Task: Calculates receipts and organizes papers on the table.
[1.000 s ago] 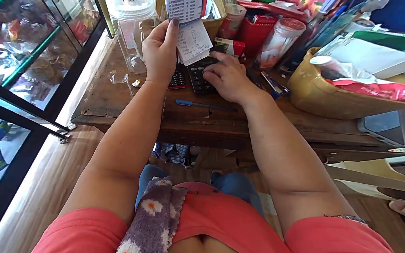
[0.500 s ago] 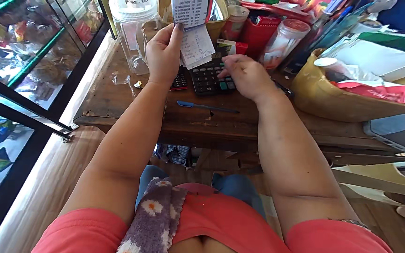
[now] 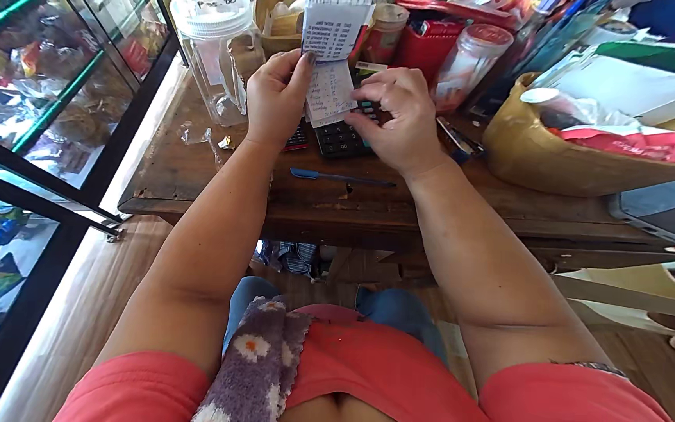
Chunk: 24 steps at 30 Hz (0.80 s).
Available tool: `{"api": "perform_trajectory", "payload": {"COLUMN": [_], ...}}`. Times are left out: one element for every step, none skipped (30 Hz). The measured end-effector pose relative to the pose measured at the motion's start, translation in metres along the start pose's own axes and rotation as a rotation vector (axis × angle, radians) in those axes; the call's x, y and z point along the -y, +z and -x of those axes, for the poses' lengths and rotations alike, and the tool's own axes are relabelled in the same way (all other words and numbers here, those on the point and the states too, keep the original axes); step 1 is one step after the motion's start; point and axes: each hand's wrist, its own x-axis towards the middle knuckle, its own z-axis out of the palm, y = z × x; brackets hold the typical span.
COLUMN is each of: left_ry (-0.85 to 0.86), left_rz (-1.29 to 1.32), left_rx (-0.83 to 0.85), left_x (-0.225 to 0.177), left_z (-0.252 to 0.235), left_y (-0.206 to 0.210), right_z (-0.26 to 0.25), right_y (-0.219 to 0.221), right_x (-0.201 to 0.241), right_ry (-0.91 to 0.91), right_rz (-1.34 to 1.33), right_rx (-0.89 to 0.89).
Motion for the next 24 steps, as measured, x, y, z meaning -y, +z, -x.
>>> {"api": "perform_trajectory", "payload": {"left_ry": [0.004,0.005,0.007,0.012,0.017,0.022,0.028,0.031,0.031,0.029,0.026,0.022,0.020,0.020,0.023,0.034,0.048,0.065,0.087,0.110,0.132,0.150,0.167,0.184], "left_rz": [-0.003,-0.005,-0.006,-0.009,-0.014,-0.018,-0.023,-0.025,-0.029,-0.035,-0.043,-0.058,-0.069,-0.079,-0.090,-0.097,-0.103,-0.109,-0.111,-0.110,-0.106,-0.103,-0.099,-0.095], "left_rx": [0.001,0.005,0.007,0.008,0.009,0.008,0.006,0.005,0.004,0.006,0.011,0.018,0.024,0.027,0.035,0.046,0.059,0.074,0.092,0.110,0.131,0.157,0.187,0.218], "left_x": [-0.0002,-0.0002,-0.0002,0.0004,0.0008,0.0013,0.0017,0.0017,0.0016,0.0015,0.0014,0.0010,0.0007,0.0006,0.0002,0.0003,0.0007,0.0011,0.0018,0.0022,0.0022,0.0015,0.0010,0.0002], "left_z": [0.0002,0.0004,0.0005,0.0004,0.0004,0.0004,0.0004,0.0003,0.0003,0.0003,0.0001,0.0000,-0.0001,0.0000,0.0002,0.0005,0.0011,0.0016,0.0021,0.0028,0.0036,0.0046,0.0057,0.0065], "left_y": [0.0001,0.0002,0.0003,0.0005,0.0007,0.0007,0.0007,0.0006,0.0004,0.0001,-0.0002,-0.0006,-0.0007,-0.0006,-0.0006,-0.0006,-0.0004,-0.0004,-0.0004,-0.0004,-0.0004,-0.0007,-0.0010,-0.0012], "right_z": [-0.0001,0.0000,0.0002,0.0003,0.0003,0.0002,-0.0001,-0.0004,-0.0006,-0.0009,-0.0010,-0.0011,-0.0011,-0.0010,-0.0012,-0.0013,-0.0013,-0.0013,-0.0016,-0.0018,-0.0023,-0.0028,-0.0031,-0.0035], "right_y": [0.0011,0.0019,0.0023,0.0024,0.0023,0.0021,0.0018,0.0016,0.0014,0.0012,0.0010,0.0006,0.0004,0.0002,-0.0001,-0.0001,0.0003,0.0004,0.0005,0.0009,0.0012,0.0014,0.0015,0.0015], "right_x": [0.0012,0.0015,0.0015,0.0011,0.0006,0.0003,0.0000,-0.0001,-0.0001,-0.0002,-0.0004,-0.0007,-0.0009,-0.0008,-0.0005,-0.0004,-0.0005,-0.0006,-0.0006,-0.0007,-0.0005,0.0004,0.0015,0.0026], "right_ry": [-0.008,-0.011,-0.009,-0.006,-0.001,0.005,0.007,0.010,0.012,0.013,0.011,0.008,0.007,0.008,0.010,0.009,0.007,0.005,0.004,0.002,0.002,0.010,0.022,0.039], "right_rz": [0.007,0.016,0.027,0.037,0.041,0.046,0.052,0.054,0.053,0.051,0.045,0.036,0.027,0.020,0.015,0.011,0.007,0.003,-0.002,-0.004,-0.002,0.011,0.026,0.039], "right_rx": [0.006,0.007,0.005,0.000,-0.006,-0.012,-0.019,-0.026,-0.030,-0.037,-0.045,-0.051,-0.058,-0.065,-0.072,-0.081,-0.087,-0.091,-0.096,-0.108,-0.120,-0.131,-0.139,-0.141]}}
